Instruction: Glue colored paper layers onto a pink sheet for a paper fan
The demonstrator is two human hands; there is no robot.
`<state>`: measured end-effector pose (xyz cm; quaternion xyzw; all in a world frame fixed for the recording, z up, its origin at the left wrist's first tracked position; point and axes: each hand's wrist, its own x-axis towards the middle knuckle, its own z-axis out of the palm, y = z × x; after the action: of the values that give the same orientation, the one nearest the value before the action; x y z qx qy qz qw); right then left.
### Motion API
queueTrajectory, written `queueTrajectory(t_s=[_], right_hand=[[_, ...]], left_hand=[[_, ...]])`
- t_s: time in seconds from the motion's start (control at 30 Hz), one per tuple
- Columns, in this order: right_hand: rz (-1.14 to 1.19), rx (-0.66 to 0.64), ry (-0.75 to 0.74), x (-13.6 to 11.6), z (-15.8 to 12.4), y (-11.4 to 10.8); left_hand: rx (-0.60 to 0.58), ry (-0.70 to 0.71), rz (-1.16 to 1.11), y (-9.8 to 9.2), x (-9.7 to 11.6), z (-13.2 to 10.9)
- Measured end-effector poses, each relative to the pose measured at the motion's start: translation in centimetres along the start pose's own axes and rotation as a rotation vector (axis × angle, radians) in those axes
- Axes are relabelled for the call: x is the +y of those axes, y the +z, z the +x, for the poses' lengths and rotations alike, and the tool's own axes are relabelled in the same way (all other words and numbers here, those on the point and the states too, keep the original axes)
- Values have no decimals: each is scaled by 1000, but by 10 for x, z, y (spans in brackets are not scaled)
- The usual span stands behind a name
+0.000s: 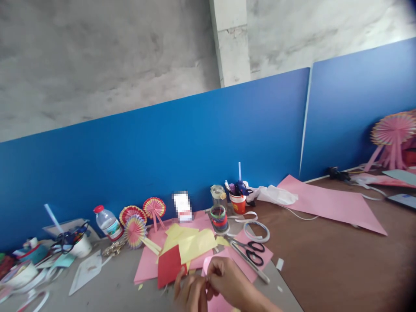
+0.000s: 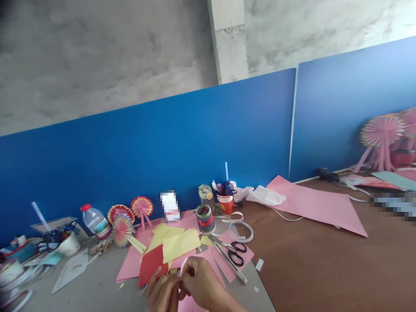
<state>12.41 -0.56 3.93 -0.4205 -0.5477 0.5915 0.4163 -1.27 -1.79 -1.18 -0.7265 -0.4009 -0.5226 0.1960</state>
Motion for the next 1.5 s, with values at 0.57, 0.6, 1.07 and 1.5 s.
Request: queueTrajectory(t_s=[0.57,0.6,1.07,1.5], right_hand=[[-70,-2,-10,0,-1,-2],[-70,-4,-12,-1,-1,-2],[195,-72,97,9,6,-2],[-152,-38,52,-6,-4,-3]], left_hand=[[-103,-59,-22,-7,4,3],[-106,-68,-30,-7,5,3],[-116,-329,-168,-8,11,1],[-343,-742,-324,-18,18,14]])
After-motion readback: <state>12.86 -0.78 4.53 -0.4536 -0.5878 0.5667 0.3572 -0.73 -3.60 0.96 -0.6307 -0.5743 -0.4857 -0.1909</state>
